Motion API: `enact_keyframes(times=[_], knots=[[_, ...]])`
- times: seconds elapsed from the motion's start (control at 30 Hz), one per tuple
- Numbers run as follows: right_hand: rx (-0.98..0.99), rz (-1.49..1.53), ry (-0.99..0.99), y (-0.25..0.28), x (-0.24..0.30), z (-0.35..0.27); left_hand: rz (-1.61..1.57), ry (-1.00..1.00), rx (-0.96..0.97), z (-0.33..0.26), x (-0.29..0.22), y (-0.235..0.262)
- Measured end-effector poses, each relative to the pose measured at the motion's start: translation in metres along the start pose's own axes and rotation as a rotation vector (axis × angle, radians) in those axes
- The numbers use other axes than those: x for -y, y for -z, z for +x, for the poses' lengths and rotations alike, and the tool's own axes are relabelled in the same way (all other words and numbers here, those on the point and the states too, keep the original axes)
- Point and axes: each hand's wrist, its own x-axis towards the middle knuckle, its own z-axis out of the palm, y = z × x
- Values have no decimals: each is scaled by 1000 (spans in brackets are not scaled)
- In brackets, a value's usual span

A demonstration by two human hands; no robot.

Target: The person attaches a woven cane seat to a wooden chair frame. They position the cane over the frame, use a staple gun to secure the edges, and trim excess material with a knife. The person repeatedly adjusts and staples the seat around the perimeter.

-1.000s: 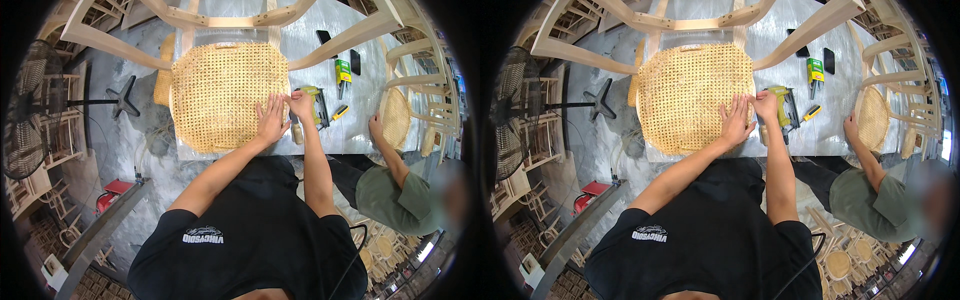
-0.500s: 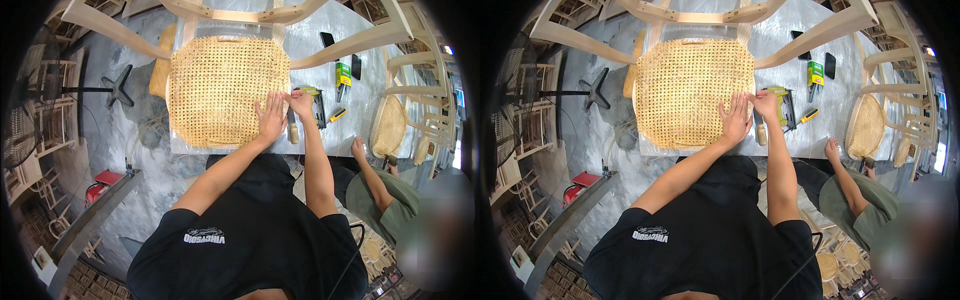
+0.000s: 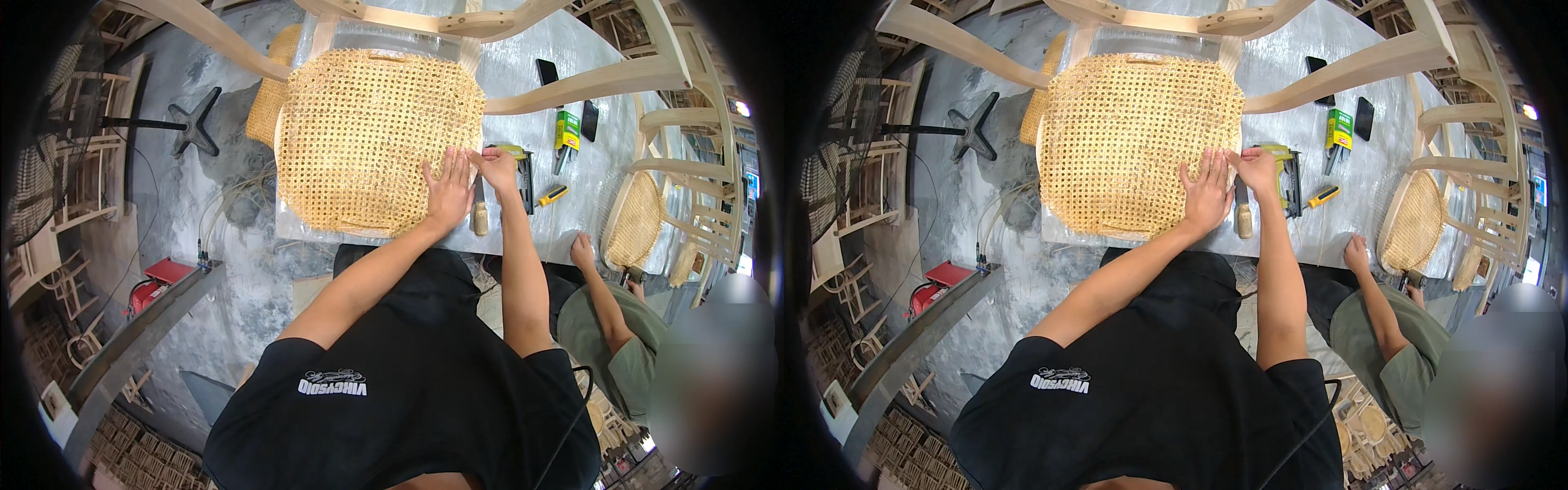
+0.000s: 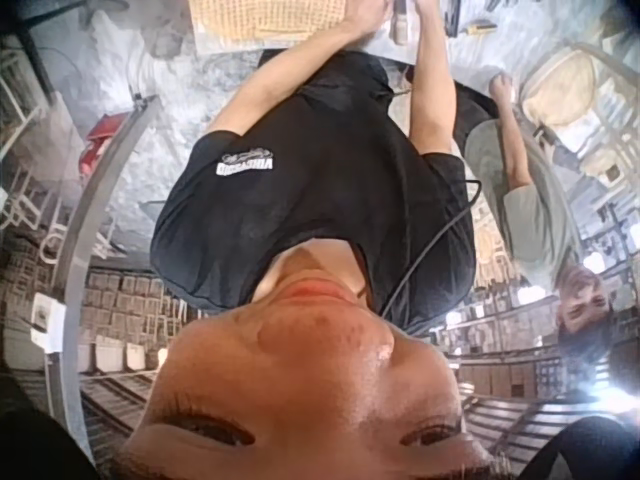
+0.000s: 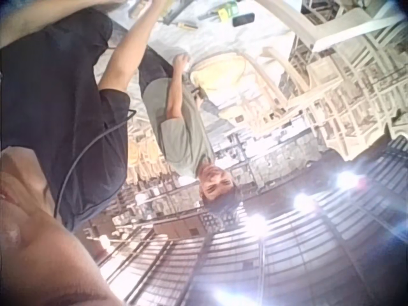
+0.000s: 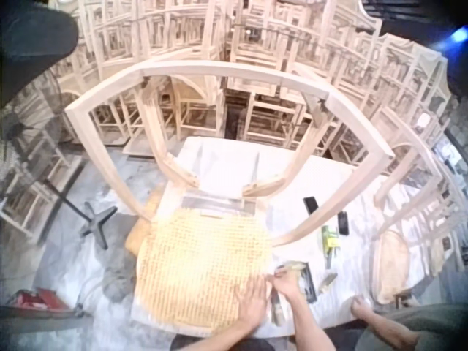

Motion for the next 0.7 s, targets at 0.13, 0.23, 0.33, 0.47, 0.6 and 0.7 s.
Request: enact_keyframes(times=[0.13,0.23,0.33,0.47,0.6,0.7], knots=[[16,137,94,11,-17,-2,2,-12,-8,0,0,1],[-34,13,124,24,-41,-18,11,-7,-16,1,1,0],[-25,-629,248,25,-74,-45,9,-6,-19,2,1,-1],[-54,-766,187,-5,-79,-75,18,-1,-27,-1,4,0],[-2,-653,154,14,-83,-74,-22,-14,-8,1,-3,3],[-68,-616,221,44,-60,-67,-2,-9,0,1,0,3]])
